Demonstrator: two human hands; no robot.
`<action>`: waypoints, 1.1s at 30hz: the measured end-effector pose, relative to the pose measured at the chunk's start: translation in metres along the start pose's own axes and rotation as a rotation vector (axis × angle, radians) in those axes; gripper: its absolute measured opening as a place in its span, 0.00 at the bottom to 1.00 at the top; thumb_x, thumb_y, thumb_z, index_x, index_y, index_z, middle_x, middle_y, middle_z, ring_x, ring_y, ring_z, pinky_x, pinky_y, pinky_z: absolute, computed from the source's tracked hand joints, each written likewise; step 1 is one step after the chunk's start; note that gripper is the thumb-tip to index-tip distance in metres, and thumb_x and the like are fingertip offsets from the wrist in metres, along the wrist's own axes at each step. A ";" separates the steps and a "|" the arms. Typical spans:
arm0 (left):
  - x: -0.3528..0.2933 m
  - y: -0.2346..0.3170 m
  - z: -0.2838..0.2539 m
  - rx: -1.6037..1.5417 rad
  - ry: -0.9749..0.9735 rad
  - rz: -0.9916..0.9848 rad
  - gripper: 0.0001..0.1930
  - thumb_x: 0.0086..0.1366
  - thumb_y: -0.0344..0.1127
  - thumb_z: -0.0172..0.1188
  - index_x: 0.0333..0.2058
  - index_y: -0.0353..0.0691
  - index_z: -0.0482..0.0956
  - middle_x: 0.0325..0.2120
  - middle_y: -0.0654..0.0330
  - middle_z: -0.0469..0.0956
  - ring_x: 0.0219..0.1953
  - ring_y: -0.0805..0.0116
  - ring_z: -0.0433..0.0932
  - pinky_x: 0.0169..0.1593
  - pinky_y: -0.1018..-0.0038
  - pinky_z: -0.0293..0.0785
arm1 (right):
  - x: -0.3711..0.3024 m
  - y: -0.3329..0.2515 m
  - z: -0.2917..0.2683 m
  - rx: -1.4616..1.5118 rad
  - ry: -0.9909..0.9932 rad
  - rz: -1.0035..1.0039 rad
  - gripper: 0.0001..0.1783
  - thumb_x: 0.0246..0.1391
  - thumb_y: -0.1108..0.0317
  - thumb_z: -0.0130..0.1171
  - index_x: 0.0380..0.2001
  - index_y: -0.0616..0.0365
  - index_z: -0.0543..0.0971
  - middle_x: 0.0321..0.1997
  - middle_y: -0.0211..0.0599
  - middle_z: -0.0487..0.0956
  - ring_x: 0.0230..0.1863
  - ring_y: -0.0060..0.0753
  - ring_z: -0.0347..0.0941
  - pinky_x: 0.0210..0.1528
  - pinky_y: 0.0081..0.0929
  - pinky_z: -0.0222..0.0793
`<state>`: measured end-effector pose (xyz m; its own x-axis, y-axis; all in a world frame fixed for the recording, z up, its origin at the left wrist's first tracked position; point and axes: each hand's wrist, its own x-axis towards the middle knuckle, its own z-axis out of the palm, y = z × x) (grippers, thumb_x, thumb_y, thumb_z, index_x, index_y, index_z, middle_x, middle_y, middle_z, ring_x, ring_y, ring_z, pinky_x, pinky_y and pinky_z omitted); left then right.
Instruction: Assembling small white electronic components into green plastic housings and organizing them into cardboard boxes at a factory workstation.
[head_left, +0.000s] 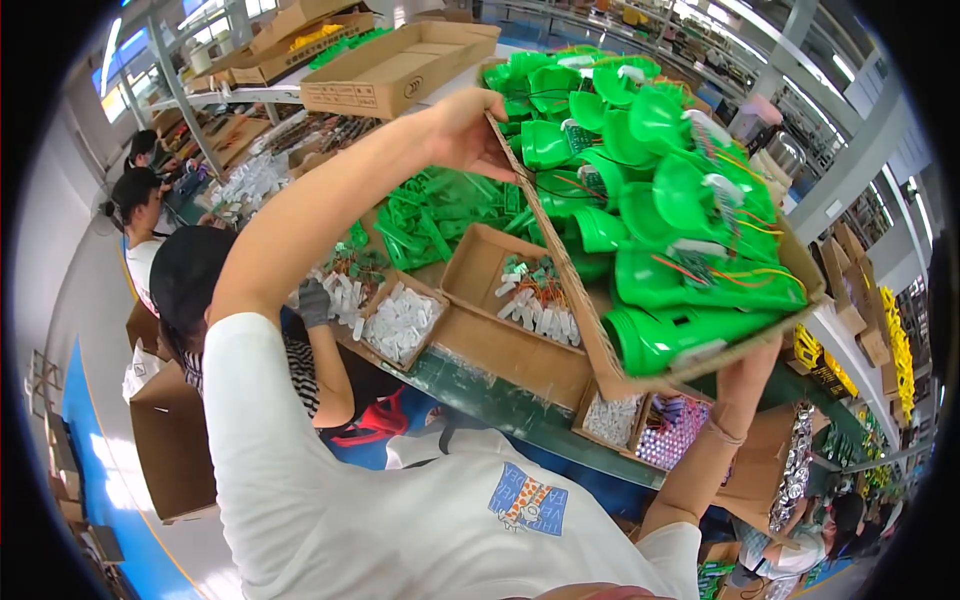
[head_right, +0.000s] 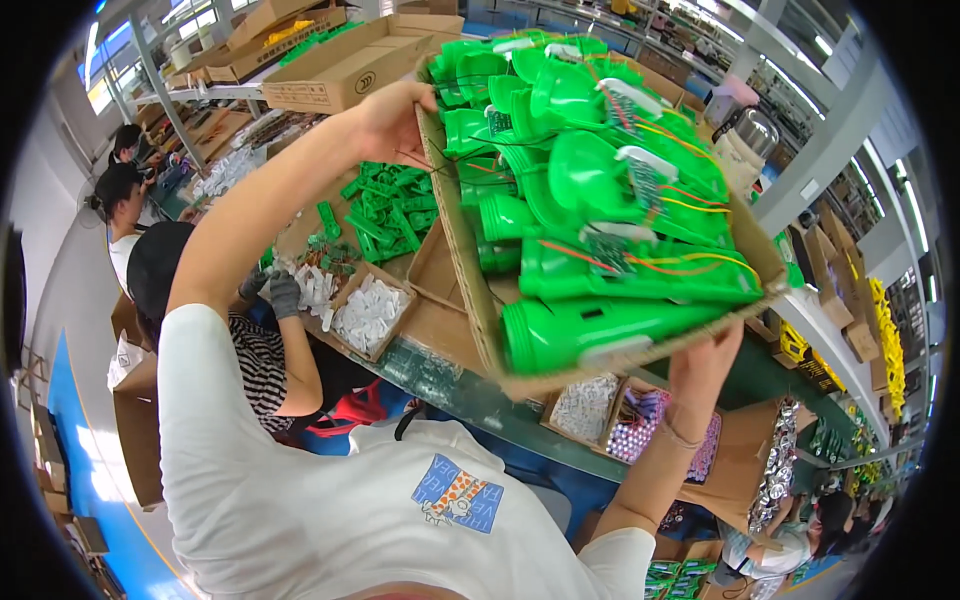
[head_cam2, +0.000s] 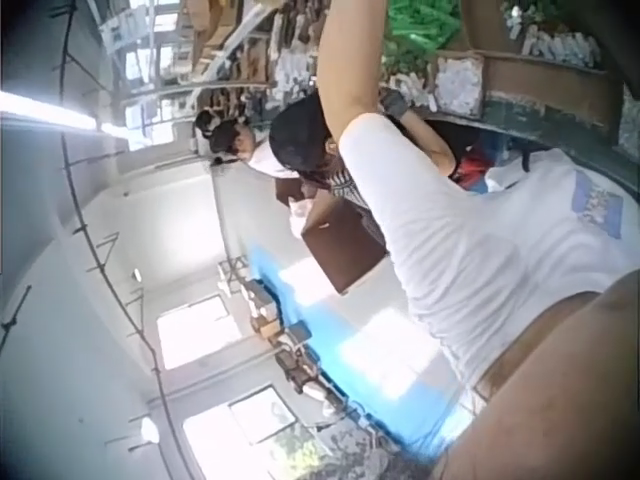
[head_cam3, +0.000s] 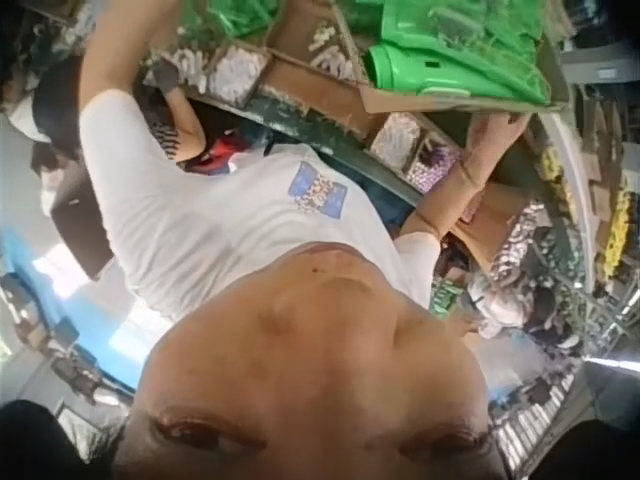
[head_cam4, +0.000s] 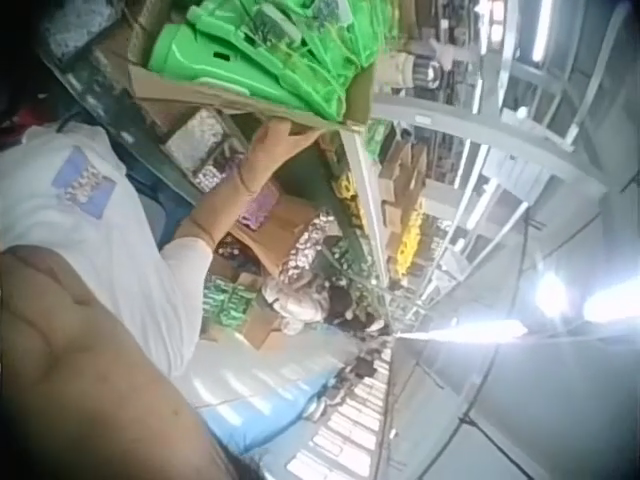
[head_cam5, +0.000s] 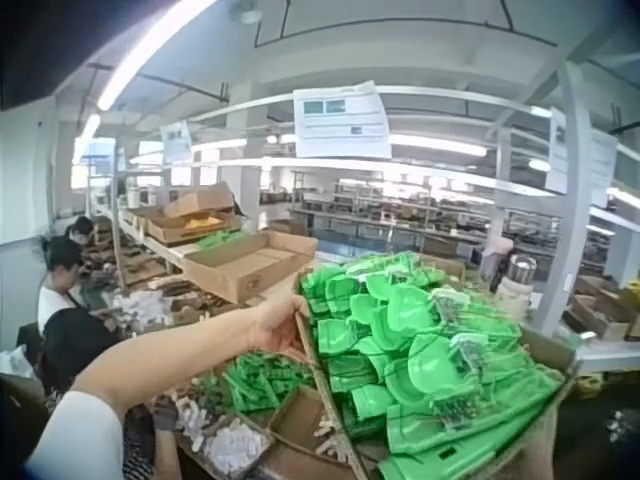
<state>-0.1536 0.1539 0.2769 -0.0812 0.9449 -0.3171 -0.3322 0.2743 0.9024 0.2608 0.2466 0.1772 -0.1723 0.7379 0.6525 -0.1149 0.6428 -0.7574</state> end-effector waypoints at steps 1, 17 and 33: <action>0.014 0.000 -0.014 0.013 0.011 -0.028 0.22 0.57 0.42 0.47 0.48 0.34 0.70 0.47 0.47 0.74 0.48 0.51 0.74 0.54 0.57 0.70 | -0.001 0.008 0.002 0.242 -0.056 0.155 0.28 0.57 0.68 0.54 0.59 0.59 0.62 0.57 0.38 0.69 0.55 0.32 0.68 0.60 0.32 0.64; 0.024 0.020 -0.204 -0.444 0.800 0.584 0.25 0.59 0.47 0.58 0.51 0.43 0.64 0.49 0.57 0.70 0.49 0.55 0.71 0.51 0.45 0.66 | 0.012 0.015 0.222 0.580 -0.007 0.213 0.35 0.51 0.79 0.60 0.56 0.58 0.52 0.50 0.45 0.70 0.47 0.37 0.74 0.37 0.32 0.82; -0.108 -0.068 -0.080 -0.357 1.095 1.501 0.25 0.55 0.29 0.56 0.53 0.41 0.62 0.45 0.58 0.70 0.46 0.64 0.72 0.48 0.66 0.72 | 0.135 0.072 0.295 -0.764 -0.025 0.027 0.34 0.46 0.43 0.64 0.38 0.67 0.72 0.22 0.55 0.79 0.26 0.57 0.78 0.31 0.43 0.73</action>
<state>-0.1975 0.0190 0.2260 -0.8818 -0.2200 0.4172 0.4304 -0.7369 0.5213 -0.0598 0.3317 0.2034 -0.1889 0.7564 0.6262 0.5968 0.5949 -0.5384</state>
